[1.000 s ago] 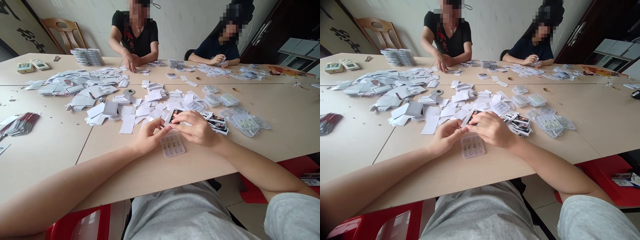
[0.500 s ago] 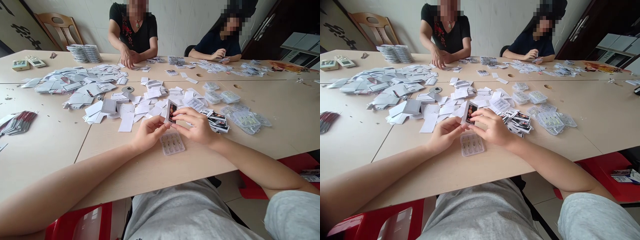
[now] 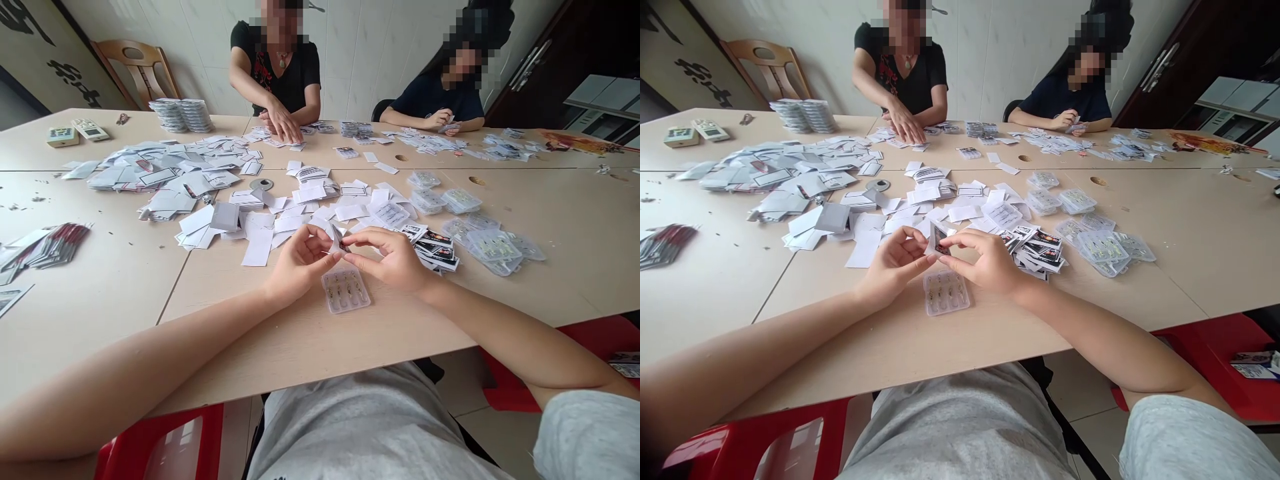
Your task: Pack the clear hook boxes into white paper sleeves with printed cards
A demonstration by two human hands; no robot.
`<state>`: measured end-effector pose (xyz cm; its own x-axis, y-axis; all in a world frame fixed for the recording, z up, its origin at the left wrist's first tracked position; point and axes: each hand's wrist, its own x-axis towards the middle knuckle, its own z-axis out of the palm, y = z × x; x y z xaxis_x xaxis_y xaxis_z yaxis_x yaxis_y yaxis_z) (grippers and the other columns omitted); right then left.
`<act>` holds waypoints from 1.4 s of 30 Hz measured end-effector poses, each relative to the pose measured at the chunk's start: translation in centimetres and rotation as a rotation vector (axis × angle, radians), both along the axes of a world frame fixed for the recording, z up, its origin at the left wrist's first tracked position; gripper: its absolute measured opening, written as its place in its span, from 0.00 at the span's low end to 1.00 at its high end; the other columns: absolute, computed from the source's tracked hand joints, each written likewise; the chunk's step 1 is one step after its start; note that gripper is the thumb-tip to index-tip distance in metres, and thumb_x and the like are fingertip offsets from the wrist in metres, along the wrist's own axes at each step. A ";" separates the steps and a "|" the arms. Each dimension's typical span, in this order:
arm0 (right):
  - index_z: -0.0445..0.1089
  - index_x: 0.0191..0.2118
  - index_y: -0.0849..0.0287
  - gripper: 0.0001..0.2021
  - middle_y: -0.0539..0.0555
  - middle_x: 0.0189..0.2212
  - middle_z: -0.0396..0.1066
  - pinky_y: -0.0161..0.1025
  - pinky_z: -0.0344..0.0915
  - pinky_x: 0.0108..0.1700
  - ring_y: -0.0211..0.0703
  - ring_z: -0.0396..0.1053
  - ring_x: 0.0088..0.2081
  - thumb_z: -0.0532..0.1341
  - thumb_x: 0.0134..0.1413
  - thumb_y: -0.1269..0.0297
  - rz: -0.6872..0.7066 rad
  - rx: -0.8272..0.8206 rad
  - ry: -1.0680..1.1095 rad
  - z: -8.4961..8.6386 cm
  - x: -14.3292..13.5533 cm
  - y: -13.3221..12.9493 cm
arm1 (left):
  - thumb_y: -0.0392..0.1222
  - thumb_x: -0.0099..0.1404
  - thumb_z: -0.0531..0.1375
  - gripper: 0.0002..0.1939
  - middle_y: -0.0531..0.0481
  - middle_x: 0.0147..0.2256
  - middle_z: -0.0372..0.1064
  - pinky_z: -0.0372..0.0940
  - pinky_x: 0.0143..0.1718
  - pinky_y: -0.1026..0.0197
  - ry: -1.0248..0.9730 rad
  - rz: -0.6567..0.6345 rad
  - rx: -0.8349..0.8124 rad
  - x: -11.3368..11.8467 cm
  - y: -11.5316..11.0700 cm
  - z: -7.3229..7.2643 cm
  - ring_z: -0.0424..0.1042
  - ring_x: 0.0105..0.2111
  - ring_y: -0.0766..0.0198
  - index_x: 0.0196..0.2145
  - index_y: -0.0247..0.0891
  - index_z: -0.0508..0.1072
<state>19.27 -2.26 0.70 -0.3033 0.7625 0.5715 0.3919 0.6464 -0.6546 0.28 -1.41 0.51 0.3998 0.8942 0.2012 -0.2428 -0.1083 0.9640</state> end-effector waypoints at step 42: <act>0.76 0.27 0.58 0.06 0.51 0.29 0.78 0.37 0.71 0.37 0.42 0.75 0.32 0.62 0.46 0.73 0.000 0.133 -0.022 0.4 0.4 -0.3 | 0.44 0.61 0.61 0.08 0.47 0.35 0.76 0.65 0.37 0.62 0.417 0.096 0.414 0.0 -0.1 -0.3 0.72 0.35 0.63 0.33 0.37 0.76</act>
